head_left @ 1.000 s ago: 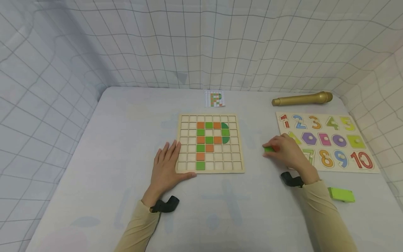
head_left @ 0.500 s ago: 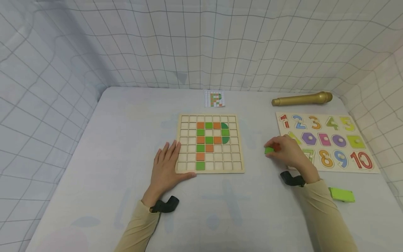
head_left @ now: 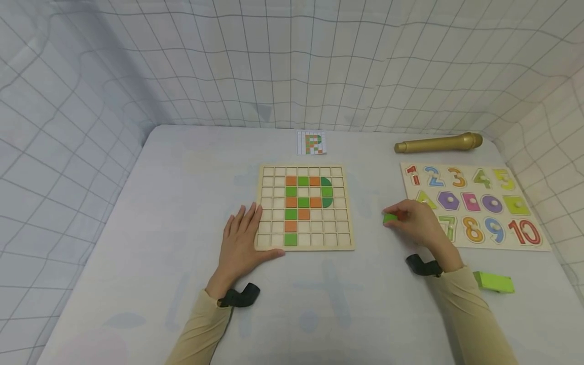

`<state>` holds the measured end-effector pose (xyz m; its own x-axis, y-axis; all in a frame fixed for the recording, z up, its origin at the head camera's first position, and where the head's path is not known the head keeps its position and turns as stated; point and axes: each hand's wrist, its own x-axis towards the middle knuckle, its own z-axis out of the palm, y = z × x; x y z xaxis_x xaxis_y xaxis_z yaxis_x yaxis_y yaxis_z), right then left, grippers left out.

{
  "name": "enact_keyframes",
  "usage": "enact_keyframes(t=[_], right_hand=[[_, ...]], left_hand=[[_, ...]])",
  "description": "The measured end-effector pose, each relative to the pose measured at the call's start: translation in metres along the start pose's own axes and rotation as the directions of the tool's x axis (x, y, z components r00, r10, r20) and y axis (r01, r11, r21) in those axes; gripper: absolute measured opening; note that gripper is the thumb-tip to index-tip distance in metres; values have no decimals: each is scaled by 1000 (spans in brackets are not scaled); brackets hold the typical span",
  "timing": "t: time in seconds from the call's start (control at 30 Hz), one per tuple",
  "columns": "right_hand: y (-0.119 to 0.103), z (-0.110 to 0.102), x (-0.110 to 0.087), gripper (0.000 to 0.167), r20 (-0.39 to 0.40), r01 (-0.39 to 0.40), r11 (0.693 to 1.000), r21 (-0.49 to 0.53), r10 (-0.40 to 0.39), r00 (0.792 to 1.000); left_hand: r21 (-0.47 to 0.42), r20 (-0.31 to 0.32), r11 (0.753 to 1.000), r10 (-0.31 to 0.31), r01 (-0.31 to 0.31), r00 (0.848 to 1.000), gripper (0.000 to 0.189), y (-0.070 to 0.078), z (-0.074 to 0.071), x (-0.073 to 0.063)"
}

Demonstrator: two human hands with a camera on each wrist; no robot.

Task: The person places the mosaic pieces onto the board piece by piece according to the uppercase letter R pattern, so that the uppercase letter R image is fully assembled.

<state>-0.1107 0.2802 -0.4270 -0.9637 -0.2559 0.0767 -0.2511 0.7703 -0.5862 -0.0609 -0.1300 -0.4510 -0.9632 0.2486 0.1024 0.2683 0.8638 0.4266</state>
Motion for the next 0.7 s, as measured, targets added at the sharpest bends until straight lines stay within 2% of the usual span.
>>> enact_keyframes(t=[0.2,0.37,0.5,0.7], right_hand=[[-5,2,-1,20,-23,20,1000,14,-19,1000],[-14,6,4,15,-34,15,997,71,-12,999],[-29,13,10,14,-28,13,990,142,-9,1000],[-56,30,21,17,4,66,970,236,-68,998]], left_hand=[[6,9,1000,-8,8,1000,114,0,-1,0],[10,12,1000,-8,8,1000,114,0,-1,1],[9,6,1000,-5,5,1000,115,-1,0,1],[6,3,1000,1,-1,1000,115,-2,2,1]])
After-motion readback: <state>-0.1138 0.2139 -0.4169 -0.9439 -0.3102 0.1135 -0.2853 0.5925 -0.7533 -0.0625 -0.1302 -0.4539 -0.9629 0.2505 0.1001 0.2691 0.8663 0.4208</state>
